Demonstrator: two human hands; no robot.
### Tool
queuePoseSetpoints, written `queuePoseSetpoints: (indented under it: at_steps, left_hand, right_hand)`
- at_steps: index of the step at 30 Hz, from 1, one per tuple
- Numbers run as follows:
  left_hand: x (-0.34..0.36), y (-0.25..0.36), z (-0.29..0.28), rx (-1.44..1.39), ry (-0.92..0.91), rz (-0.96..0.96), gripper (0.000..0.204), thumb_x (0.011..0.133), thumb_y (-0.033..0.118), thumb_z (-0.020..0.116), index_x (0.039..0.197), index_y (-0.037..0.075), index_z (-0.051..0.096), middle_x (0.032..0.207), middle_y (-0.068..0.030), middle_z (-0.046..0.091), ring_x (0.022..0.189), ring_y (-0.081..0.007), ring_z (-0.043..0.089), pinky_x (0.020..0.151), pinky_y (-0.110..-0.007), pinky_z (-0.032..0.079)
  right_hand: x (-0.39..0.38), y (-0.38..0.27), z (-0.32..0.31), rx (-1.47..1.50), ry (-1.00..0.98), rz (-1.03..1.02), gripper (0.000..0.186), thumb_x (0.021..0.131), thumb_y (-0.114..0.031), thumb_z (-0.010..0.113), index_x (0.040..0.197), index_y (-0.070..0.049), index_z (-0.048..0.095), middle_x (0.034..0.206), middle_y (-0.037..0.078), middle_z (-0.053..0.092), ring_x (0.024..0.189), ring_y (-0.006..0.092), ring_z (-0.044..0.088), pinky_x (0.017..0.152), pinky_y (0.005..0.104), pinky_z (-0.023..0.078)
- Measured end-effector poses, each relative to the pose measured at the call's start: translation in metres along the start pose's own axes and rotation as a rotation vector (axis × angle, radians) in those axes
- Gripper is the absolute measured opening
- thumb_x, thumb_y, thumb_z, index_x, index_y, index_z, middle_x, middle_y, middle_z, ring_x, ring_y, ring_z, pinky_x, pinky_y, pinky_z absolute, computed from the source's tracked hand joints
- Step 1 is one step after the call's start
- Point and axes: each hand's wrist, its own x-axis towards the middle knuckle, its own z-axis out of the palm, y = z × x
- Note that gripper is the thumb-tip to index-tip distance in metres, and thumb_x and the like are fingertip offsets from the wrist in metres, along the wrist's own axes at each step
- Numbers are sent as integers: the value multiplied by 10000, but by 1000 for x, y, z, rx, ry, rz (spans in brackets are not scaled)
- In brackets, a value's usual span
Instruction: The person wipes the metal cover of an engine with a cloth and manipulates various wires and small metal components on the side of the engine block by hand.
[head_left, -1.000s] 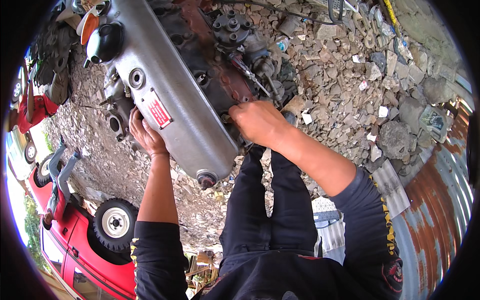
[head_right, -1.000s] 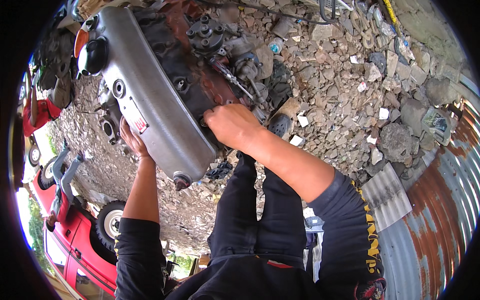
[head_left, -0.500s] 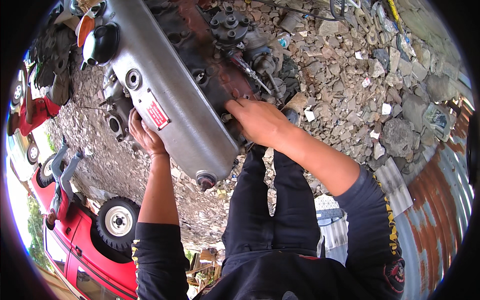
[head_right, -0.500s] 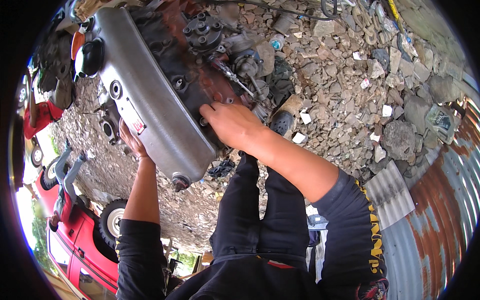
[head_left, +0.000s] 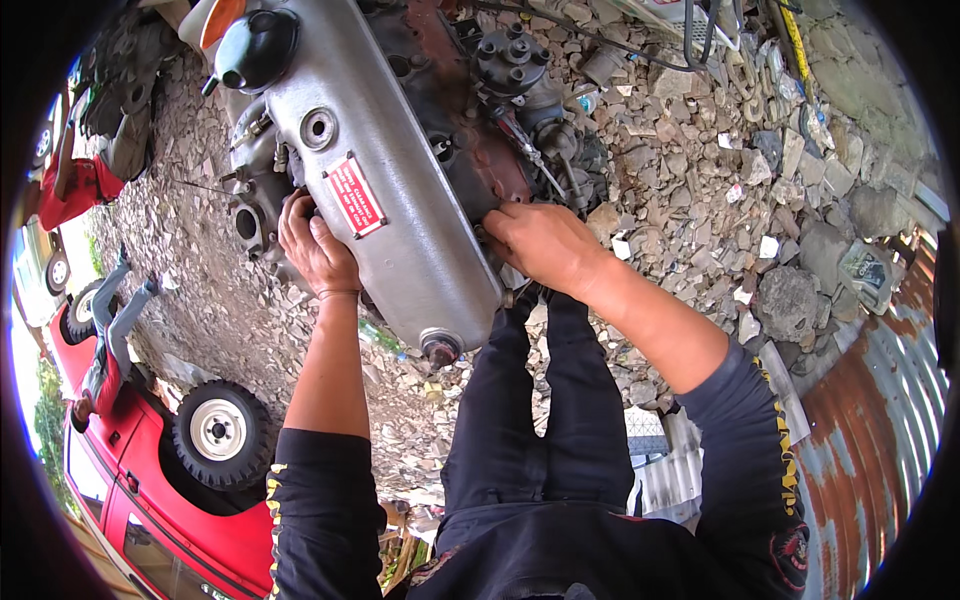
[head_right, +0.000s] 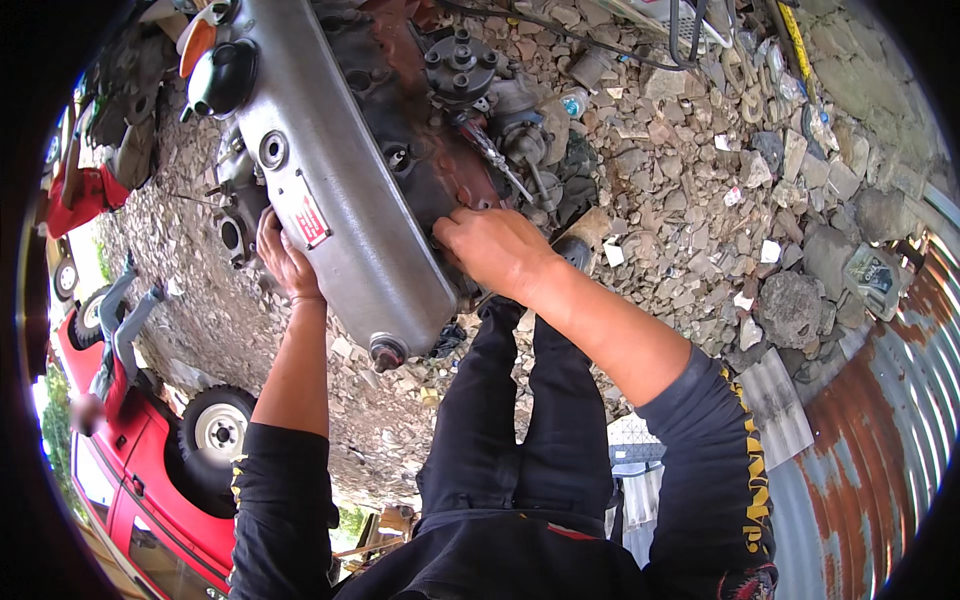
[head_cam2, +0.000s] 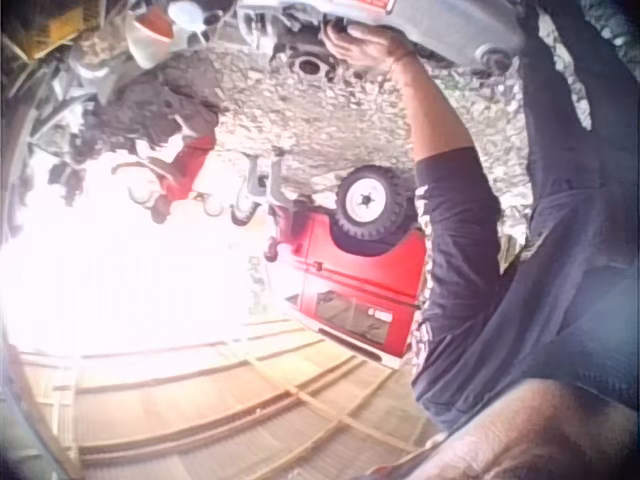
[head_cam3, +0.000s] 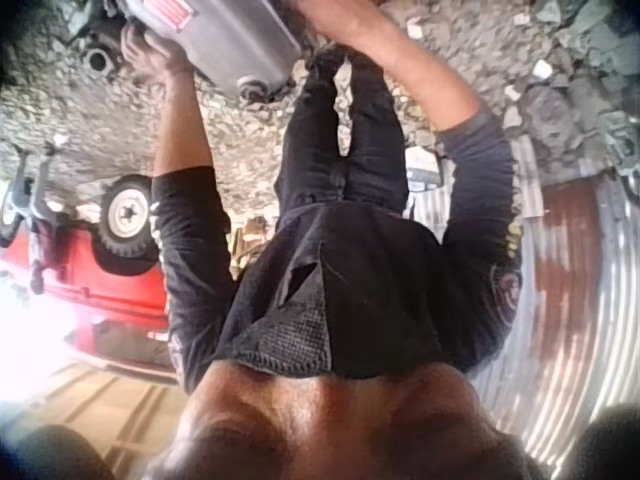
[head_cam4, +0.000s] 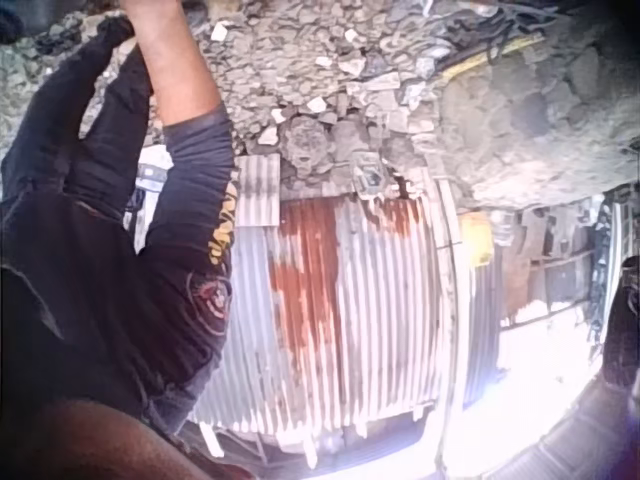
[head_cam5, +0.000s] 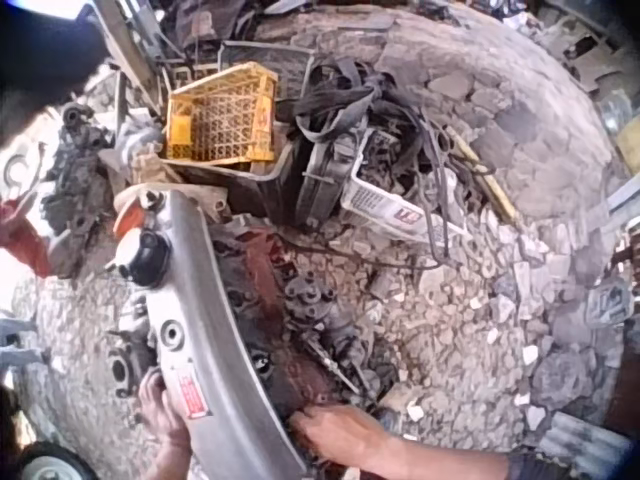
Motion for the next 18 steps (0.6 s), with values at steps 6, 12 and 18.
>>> queuePoseSetpoints:
  at_steps: [6, 12, 18]
  left_hand:
    - [0, 4, -4, -12, -25, -34, 385, 906, 298, 376, 1109, 30, 564, 1280, -160, 545, 1226, -352, 453, 1055, -471, 296]
    - [2, 11, -4, 4, -35, -35, 382, 904, 293, 376, 1117, 40, 568, 1284, -156, 543, 1234, -350, 446, 1060, -470, 293]
    - [1, 8, -8, -5, -41, -55, 371, 902, 289, 382, 1112, 54, 577, 1282, -149, 546, 1240, -343, 442, 1064, -463, 285]
  right_hand:
    - [17, -1, -5, -70, -105, -6, 140, 789, -79, 646, 905, -18, 596, 890, 148, 609, 894, 356, 619, 750, 437, 521]
    - [8, 1, 0, -126, -96, -23, 156, 791, -107, 653, 904, -15, 597, 892, 145, 615, 887, 362, 625, 741, 441, 525]
    - [8, -17, -6, -166, -111, 174, 166, 840, -160, 636, 922, -24, 585, 866, 183, 643, 772, 387, 651, 669, 480, 530]
